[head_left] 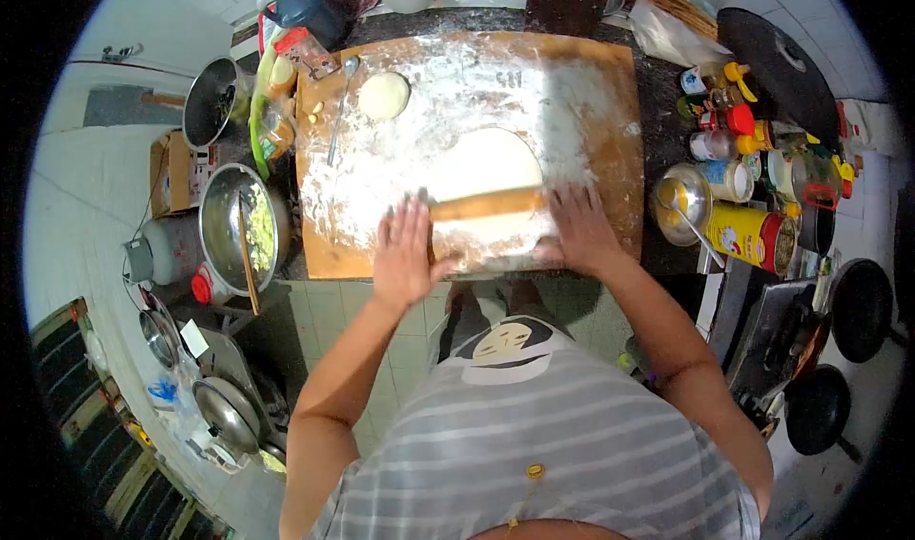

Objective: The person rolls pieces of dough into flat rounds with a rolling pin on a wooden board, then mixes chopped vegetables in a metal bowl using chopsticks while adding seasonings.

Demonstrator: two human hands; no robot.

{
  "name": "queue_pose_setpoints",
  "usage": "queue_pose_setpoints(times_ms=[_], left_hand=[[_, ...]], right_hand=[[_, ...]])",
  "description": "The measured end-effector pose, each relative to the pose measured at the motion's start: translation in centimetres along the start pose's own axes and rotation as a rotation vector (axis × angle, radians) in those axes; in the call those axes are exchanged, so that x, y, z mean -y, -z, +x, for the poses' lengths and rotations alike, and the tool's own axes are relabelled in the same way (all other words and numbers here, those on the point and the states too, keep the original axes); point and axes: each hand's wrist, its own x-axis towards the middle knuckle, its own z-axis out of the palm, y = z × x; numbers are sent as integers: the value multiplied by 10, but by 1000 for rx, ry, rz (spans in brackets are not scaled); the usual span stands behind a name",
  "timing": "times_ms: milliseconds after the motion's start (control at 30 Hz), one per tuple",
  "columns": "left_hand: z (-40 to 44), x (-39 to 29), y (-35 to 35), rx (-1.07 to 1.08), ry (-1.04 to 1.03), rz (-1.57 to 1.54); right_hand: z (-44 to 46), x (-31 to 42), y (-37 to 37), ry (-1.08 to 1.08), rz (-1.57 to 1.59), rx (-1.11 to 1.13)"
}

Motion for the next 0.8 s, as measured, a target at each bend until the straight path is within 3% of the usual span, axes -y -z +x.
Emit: queue_pose_setpoints(times_ms=[33,67,133,167,267,333,400,500,533,567,600,667,733,800], left_hand=[[10,3,-3,34,64,50],[39,10,11,-8,131,94],[102,27,11,-299,345,20],[120,34,10,-302,428,43],[82,3,32,-54,213,195],[14,-17,8,73,-3,115],[-31,-39,18,334,-49,46],[0,-11,4,128,75,107],[31,9,0,-5,203,-40],[63,24,6,-71,357,-28],[87,41,5,-177,426,60],[89,33,10,-222,388,117],[32,2,10,-18,152,160],[-21,-38,17,345,140,67]], right_hand=[[30,-7,-1,-61,-48,0],[64,-13,8,-111,79,-162],[133,-39,32,-190,259,-405],[152,-46,36,-234,321,-432],[107,-43,33,-304,284,-237],[42,-38,7,-249,97,-168],[-5,-34,-50,-27,65,-481],[49,-19,23,-208,13,45],[80,-22,35,-189,133,-160],[119,-33,39,-164,146,-260],[155,-48,24,-108,71,-554],[155,-56,34,-134,129,-455],[98,-47,40,-235,284,-118],[34,-31,32,-198,-10,225]])
